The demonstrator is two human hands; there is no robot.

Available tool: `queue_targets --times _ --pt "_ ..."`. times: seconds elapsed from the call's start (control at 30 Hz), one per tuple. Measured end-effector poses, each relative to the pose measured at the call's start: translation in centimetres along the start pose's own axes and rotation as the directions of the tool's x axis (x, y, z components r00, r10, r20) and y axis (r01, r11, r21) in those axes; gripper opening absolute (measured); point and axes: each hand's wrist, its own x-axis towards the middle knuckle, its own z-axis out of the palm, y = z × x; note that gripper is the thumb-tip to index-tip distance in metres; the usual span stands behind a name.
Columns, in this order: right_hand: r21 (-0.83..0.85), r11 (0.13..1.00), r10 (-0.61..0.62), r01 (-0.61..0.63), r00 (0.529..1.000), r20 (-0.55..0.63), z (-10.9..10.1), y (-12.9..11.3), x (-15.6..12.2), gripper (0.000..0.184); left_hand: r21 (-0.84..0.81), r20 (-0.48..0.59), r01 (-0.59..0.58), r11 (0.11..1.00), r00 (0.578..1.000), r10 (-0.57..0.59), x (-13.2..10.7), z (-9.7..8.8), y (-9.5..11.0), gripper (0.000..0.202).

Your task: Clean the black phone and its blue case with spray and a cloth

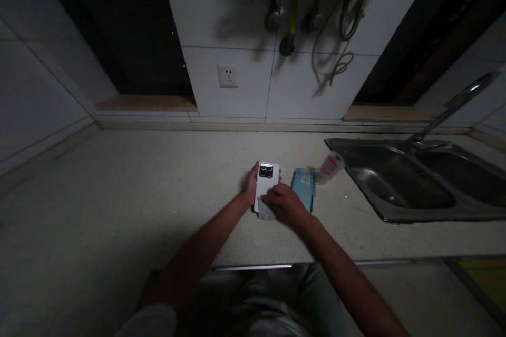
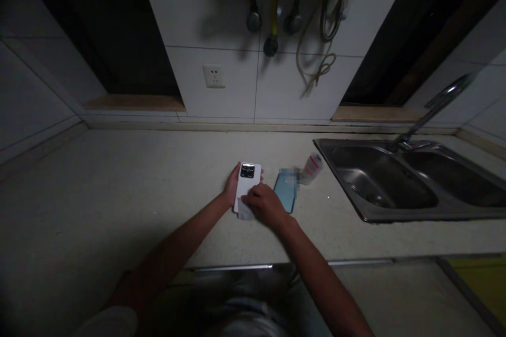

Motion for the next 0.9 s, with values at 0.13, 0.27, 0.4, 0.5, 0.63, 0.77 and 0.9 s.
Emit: queue_targets --times 0.13,0.27,0.4,0.5,0.63,0.77,0.9 --pt "0.02 0.983 0.183 -0.181 0.979 -0.09 -0.8 2.0 -0.1 0.023 -0.015 0.048 0.085 0.996 0.995 -0.085 0.0 -0.1 -0.2 0.075" --pt "0.108 0.908 0.419 -0.405 0.884 -0.21 -1.1 3.1 -0.1 0.037 0.018 0.038 0.108 0.994 0.993 -0.109 0.3 -0.3 -0.6 0.068" --pt "0.19 0.858 0.513 -0.477 0.809 -0.286 -1.1 3.1 0.2 0.036 0.087 0.063 0.137 0.987 0.988 -0.143 0.3 -0.5 -0.8 0.067" --pt "0.208 0.839 0.544 -0.502 0.773 -0.326 -1.3 3.0 0.5 0.03 0.147 0.058 0.16 0.976 0.984 -0.17 0.0 -0.4 -0.7 0.07" --pt "0.224 0.829 0.559 -0.513 0.743 -0.368 -1.7 2.7 1.0 0.025 0.205 0.051 0.188 0.961 0.978 -0.203 -0.2 -0.3 -0.7 0.074" --pt "0.193 0.884 0.467 -0.426 0.818 -0.335 -1.6 2.1 1.1 0.022 0.172 0.057 0.168 0.971 0.982 -0.18 0.1 -0.5 -0.9 0.065" --pt "0.06 0.954 0.299 -0.293 0.927 -0.226 -0.8 1.6 0.9 0.019 0.101 0.026 0.151 0.983 0.988 -0.155 0.4 -0.7 -0.9 0.055"
